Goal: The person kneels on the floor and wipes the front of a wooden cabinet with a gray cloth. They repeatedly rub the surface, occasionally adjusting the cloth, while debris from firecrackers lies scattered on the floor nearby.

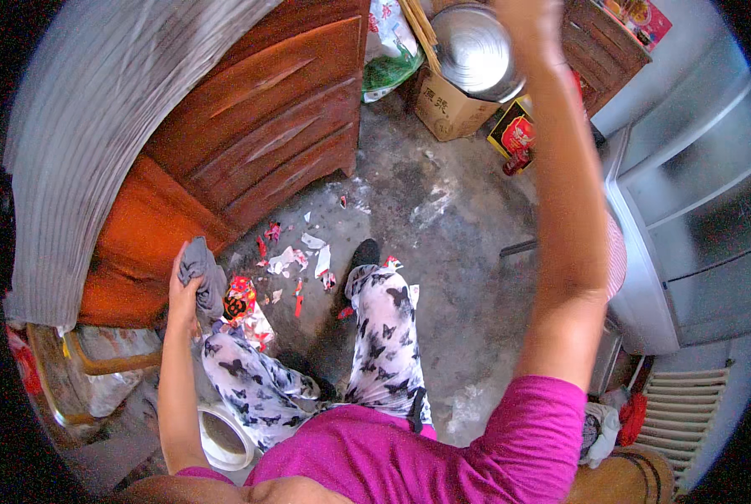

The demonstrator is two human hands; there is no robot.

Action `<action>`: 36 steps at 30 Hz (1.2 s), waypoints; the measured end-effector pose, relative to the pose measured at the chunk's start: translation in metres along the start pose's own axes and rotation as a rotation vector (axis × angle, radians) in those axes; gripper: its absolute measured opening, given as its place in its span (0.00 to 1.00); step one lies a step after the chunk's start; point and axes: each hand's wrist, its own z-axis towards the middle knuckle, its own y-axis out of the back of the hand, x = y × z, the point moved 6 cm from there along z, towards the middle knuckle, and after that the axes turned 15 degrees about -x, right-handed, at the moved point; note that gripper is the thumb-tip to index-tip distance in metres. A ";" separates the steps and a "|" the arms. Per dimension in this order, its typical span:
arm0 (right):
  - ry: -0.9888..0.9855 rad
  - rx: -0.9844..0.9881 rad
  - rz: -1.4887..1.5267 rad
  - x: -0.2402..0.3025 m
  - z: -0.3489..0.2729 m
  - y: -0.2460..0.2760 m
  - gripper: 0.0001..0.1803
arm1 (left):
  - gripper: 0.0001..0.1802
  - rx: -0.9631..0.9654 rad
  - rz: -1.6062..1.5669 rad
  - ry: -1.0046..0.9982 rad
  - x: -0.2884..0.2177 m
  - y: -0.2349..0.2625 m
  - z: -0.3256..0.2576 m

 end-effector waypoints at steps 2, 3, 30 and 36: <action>0.011 -0.118 -0.110 0.016 0.040 0.030 0.26 | 0.40 -0.050 0.028 -0.023 -0.002 0.012 0.007; 0.095 -0.023 -0.243 0.005 0.049 0.043 0.22 | 0.39 -0.067 0.020 -0.013 -0.004 0.010 0.011; -1.097 1.775 -0.851 -0.053 -0.725 0.280 0.28 | 0.19 0.212 0.988 -1.601 -0.021 -0.225 0.172; -1.134 1.762 -0.862 -0.037 -0.710 0.294 0.28 | 0.19 0.202 0.950 -1.670 -0.008 -0.227 0.178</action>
